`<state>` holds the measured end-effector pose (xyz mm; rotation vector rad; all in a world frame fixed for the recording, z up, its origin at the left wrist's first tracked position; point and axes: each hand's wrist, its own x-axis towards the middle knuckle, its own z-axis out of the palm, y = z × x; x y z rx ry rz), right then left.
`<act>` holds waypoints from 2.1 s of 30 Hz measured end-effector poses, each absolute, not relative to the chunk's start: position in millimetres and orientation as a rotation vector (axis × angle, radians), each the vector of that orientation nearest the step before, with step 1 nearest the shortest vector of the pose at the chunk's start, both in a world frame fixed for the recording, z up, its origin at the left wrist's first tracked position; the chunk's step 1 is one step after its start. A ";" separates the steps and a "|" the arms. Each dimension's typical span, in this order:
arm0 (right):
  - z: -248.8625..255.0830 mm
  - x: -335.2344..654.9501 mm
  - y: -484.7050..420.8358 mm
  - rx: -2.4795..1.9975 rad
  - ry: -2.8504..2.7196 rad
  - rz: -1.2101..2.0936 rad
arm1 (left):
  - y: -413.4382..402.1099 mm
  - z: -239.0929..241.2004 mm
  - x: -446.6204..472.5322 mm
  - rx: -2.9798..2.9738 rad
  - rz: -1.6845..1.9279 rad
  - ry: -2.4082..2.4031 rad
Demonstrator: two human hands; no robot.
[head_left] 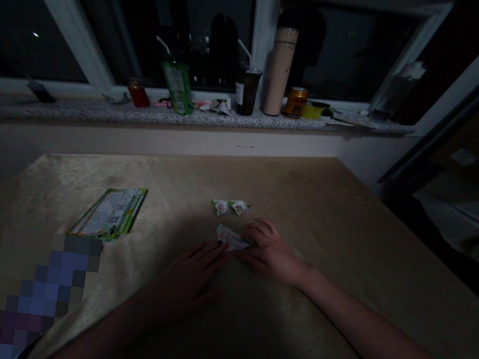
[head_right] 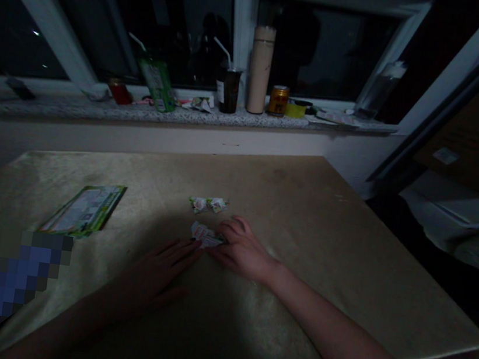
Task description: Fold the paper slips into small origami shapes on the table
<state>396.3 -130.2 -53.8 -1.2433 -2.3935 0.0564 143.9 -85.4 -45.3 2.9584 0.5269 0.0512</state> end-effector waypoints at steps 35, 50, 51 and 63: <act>-65.0 439.9 -113.6 -1.151 -2.154 0.602 | -69.8 -51.3 129.6 2.864 0.074 0.467; -60.9 397.9 -121.3 -1.152 -2.422 0.231 | -62.6 -46.1 139.6 3.098 0.257 0.445; -61.3 396.8 -121.4 -1.143 -2.411 0.200 | -63.4 -45.3 139.9 3.099 0.269 0.484; -63.9 384.3 -120.6 -1.093 -2.297 0.417 | -76.8 -55.0 156.8 2.889 0.309 0.757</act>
